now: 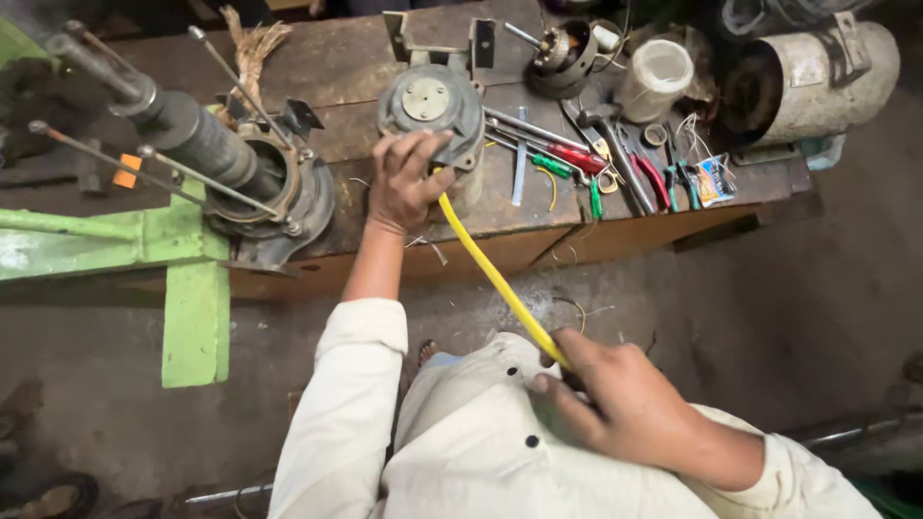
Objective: The person assembles an electrical motor by inserting a yellow cable into the housing, placing a metal cover, and securing it with a hammer. The person then uses a screwdriver to tighten screws on the cover.
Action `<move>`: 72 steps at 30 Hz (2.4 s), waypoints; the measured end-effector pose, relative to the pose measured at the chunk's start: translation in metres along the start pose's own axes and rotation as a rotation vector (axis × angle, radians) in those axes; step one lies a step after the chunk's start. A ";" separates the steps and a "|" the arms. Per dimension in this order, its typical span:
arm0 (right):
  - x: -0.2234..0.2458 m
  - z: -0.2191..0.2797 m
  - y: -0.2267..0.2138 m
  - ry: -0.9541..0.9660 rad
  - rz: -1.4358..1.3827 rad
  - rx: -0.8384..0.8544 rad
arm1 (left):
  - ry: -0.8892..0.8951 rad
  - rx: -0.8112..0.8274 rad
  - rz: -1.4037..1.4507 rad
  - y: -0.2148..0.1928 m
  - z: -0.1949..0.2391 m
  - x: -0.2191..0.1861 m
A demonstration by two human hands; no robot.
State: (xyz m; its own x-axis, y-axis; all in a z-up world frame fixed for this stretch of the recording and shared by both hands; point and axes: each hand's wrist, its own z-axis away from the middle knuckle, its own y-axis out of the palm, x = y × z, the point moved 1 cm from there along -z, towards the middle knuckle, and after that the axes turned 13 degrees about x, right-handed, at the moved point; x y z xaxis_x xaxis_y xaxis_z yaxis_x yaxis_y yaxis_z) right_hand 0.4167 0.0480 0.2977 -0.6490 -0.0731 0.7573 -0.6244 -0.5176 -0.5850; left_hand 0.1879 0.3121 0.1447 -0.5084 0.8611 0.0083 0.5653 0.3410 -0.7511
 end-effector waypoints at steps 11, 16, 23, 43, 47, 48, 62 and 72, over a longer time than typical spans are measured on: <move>-0.099 -0.057 0.013 0.006 -0.026 -0.027 | -0.170 0.219 0.315 -0.060 0.007 0.017; -0.069 -0.141 0.053 -0.077 -0.303 -0.091 | -0.245 0.273 0.356 -0.084 0.004 0.023; -0.050 -0.245 0.073 0.065 -0.870 -0.555 | -0.165 0.281 0.467 -0.056 -0.047 0.067; -0.026 -0.239 0.050 0.300 -0.307 -0.834 | -0.242 0.091 0.501 0.057 -0.081 0.166; -0.039 -0.228 0.026 0.209 -0.146 -0.868 | -0.503 0.032 0.331 0.046 -0.056 0.153; -0.042 -0.228 0.025 0.186 -0.129 -0.851 | -0.522 0.081 0.319 0.043 -0.051 0.151; -0.053 -0.225 0.022 0.047 0.097 -0.899 | -0.199 0.287 0.622 0.019 -0.105 0.106; -0.050 -0.231 0.026 0.131 0.076 -0.926 | 0.035 0.387 0.562 0.011 -0.105 0.104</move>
State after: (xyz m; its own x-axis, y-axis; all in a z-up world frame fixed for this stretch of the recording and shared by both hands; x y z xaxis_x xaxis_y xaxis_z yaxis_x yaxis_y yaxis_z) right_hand 0.3325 0.2352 0.1780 -0.7108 0.0469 0.7018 -0.6392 0.3734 -0.6723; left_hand 0.2091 0.4452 0.2065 -0.1805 0.8821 -0.4352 0.4610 -0.3150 -0.8296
